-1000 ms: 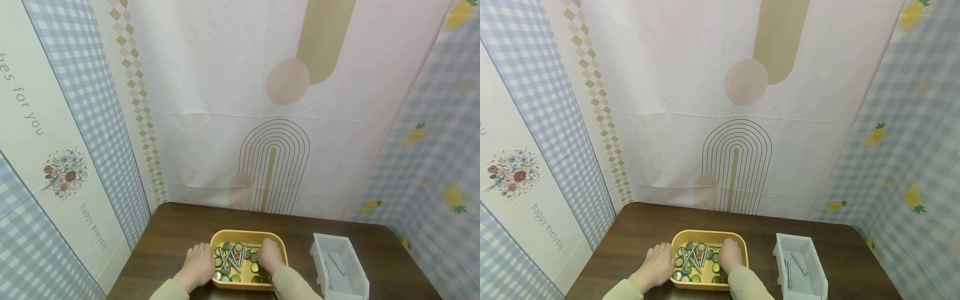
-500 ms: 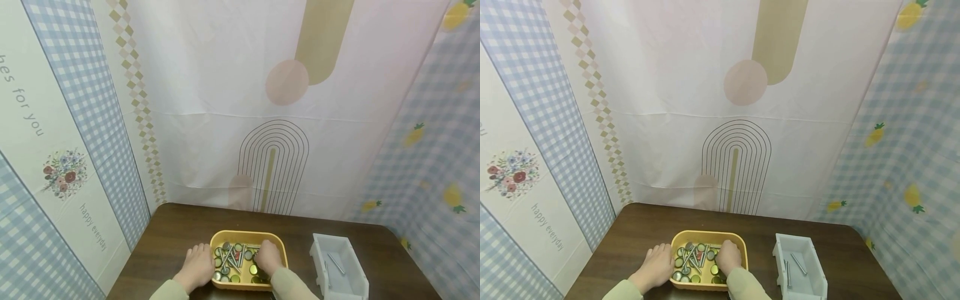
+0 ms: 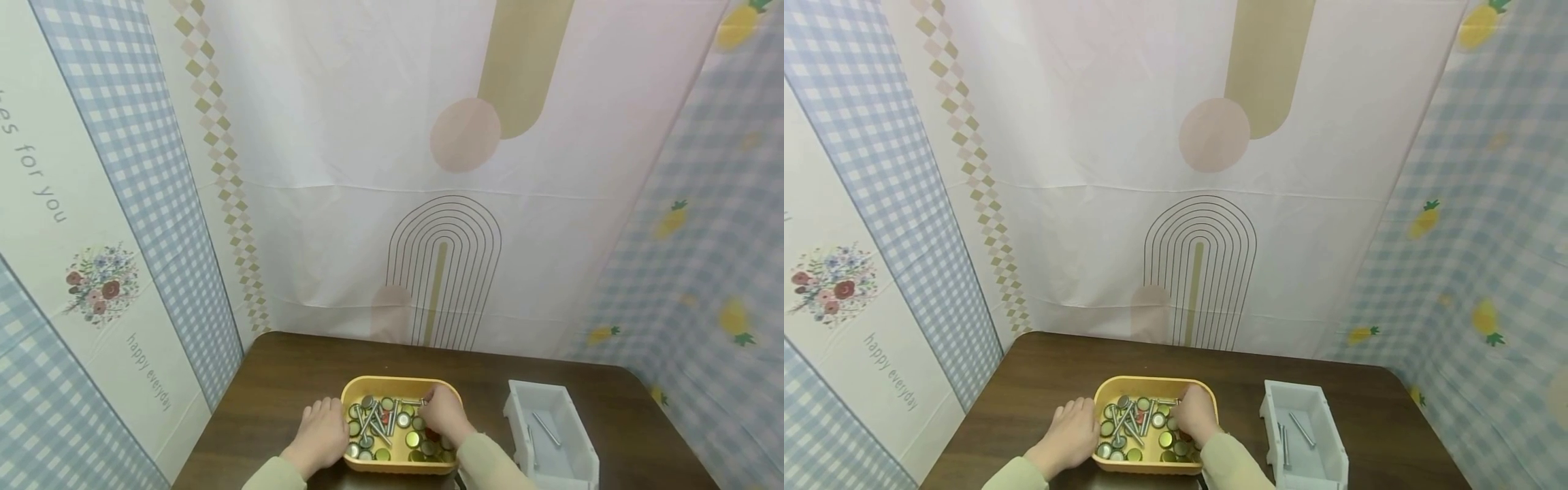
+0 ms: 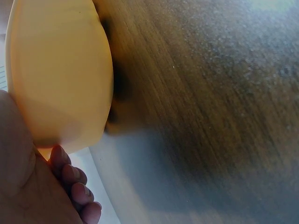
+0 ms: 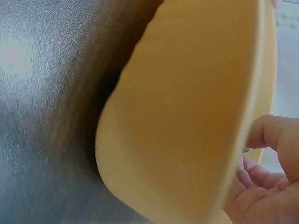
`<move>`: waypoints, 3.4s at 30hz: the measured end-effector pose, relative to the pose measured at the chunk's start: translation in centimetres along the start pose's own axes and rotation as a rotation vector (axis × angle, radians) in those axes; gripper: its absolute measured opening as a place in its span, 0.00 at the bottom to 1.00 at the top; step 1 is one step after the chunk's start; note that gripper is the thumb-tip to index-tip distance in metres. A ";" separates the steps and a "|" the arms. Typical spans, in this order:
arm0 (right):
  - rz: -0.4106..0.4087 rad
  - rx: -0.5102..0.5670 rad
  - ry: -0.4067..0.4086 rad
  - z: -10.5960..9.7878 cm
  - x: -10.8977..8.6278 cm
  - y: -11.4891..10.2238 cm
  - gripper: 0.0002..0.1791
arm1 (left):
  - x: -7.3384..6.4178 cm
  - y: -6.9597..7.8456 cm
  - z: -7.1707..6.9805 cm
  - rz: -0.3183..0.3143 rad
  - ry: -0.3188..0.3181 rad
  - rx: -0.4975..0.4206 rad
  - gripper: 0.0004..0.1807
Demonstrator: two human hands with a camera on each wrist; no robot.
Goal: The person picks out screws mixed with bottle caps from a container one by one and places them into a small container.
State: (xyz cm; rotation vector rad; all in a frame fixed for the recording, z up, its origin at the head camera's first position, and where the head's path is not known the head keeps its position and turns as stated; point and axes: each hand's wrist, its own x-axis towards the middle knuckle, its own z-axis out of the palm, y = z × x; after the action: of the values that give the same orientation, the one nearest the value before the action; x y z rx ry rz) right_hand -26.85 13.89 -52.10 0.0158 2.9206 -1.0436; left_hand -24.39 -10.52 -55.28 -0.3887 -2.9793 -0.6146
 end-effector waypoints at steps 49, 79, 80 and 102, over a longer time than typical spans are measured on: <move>0.102 0.358 -0.003 -12.9 -2.1 11.1 0.20 | 0.0 0.0 0.1 0.005 0.011 0.006 0.06; 0.171 -0.036 0.000 -11.7 -2.6 17.8 0.10 | 0.0 -0.2 0.2 0.004 0.014 0.000 0.05; 0.164 -0.045 -0.003 -11.6 -2.6 17.8 0.10 | 0.0 -0.2 0.2 0.003 0.013 -0.001 0.05; 0.143 -0.084 0.007 -11.1 -3.2 18.0 0.08 | 0.0 -0.2 0.3 0.003 0.008 0.004 0.04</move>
State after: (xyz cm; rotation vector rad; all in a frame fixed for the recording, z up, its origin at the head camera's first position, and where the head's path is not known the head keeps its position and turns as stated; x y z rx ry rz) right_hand -23.60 34.84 -54.75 0.2231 2.9153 -0.9009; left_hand -24.43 -10.60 -55.64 -0.3897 -2.9715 -0.6082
